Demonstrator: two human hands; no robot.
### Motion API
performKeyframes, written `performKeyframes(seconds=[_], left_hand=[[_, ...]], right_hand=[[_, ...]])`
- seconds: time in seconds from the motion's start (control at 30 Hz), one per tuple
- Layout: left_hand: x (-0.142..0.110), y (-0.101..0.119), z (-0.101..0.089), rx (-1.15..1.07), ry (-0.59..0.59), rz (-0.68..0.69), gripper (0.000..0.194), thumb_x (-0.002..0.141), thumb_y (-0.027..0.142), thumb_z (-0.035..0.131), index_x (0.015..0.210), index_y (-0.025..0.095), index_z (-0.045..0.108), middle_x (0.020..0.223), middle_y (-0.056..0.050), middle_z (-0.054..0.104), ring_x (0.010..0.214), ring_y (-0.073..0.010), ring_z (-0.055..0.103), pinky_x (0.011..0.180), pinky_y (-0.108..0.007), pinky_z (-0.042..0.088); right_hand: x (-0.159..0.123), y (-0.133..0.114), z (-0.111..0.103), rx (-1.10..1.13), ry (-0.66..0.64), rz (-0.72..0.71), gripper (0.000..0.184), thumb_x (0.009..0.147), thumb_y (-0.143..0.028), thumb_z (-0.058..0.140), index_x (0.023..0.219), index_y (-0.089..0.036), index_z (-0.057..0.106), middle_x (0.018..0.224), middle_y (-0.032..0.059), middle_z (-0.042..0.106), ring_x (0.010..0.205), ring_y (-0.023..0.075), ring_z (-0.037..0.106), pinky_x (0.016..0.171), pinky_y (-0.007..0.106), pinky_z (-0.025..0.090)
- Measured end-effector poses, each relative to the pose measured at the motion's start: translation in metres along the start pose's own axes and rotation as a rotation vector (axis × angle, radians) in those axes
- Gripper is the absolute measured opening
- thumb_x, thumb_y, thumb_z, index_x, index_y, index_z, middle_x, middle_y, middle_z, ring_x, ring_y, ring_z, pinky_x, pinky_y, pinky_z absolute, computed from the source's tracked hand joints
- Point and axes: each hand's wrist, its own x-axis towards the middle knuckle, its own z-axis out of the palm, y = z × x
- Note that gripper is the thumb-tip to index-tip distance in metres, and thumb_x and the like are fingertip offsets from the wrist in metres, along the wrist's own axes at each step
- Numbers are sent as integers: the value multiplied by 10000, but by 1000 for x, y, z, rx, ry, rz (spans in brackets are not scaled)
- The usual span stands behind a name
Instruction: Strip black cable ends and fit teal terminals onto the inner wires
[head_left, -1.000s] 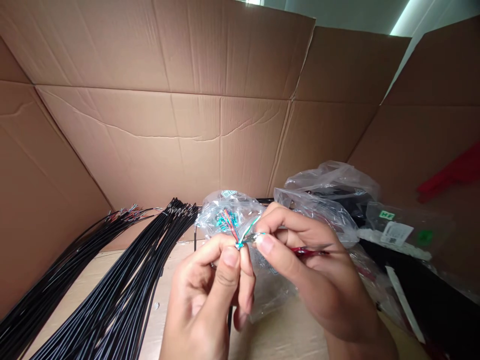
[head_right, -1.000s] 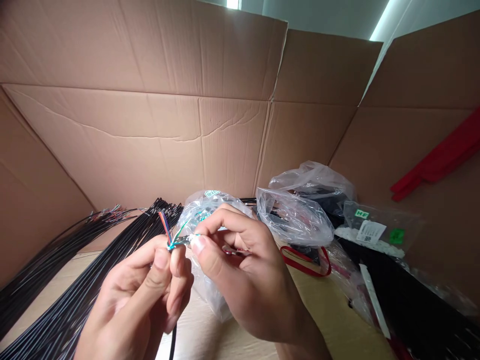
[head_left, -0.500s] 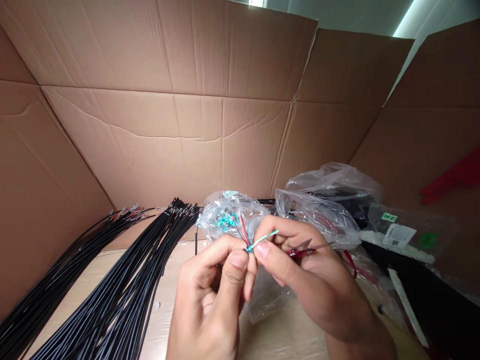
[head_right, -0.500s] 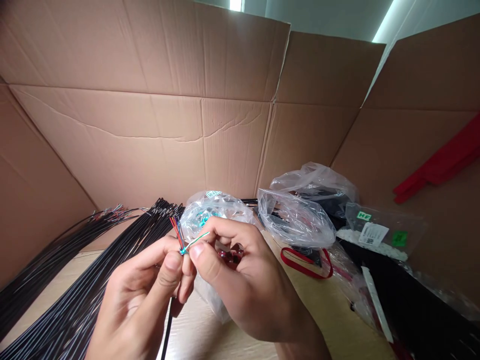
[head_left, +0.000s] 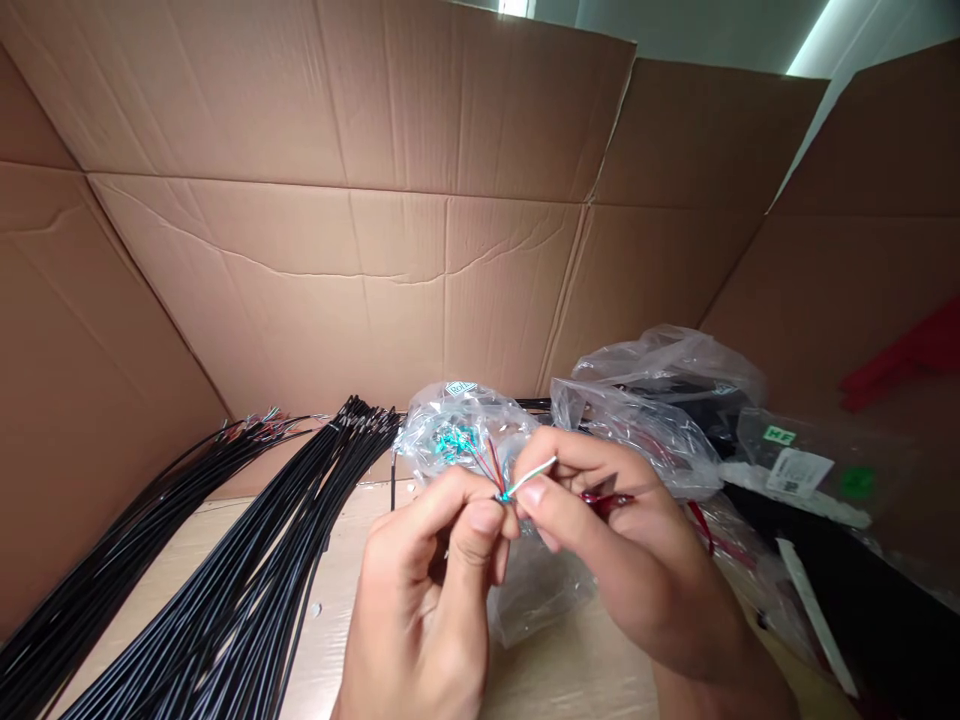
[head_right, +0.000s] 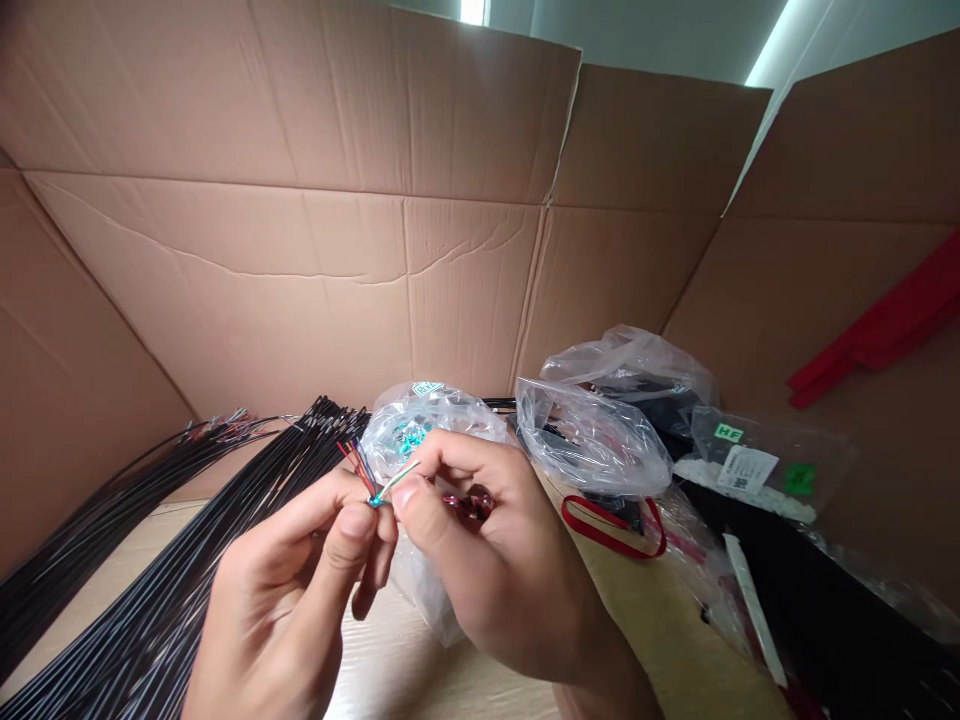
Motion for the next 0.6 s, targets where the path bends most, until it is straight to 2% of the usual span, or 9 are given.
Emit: performKeyframes(seconds=[0.1,0.2,0.37,0.47,0.6], left_hand=[[-1,1,0,9,21,19,377,1022,325,538,675,181,565,604,8,484,548,-107,422,506,-214,332],[-2,2,4,5,129,38,348,997,313,579,677,180,608,592,8,483,538,-110,411,515,-227,323],[-2,3,9,-30,255,91,344,976,264,604,640,189,613,562,19,477,522,-109,399,540,-221,350],[-1,1,9,-31,264,111,362,981,257,600,627,185,589,556,28,449,514,-102,381,537,-209,355],[1,0,4,-4,208,107,340,1026,282,541,700,186,558,587,39,444,516,-91,379,488,-188,333]], right_hand=[[1,0,0,103,-31,3,264,986,-267,581,730,-204,588,645,-31,473,610,108,400,596,216,410],[0,2,4,230,-70,36,254,968,-261,590,722,-200,586,663,-25,437,642,118,389,625,225,413],[-4,6,13,283,-43,41,285,985,-288,582,721,-189,538,642,-36,436,608,104,351,574,237,322],[-5,6,15,245,-32,34,283,988,-259,572,717,-183,534,652,-36,441,611,97,364,576,230,331],[-2,7,17,131,36,25,324,1007,-284,562,702,-182,529,615,-43,431,574,86,384,533,221,327]])
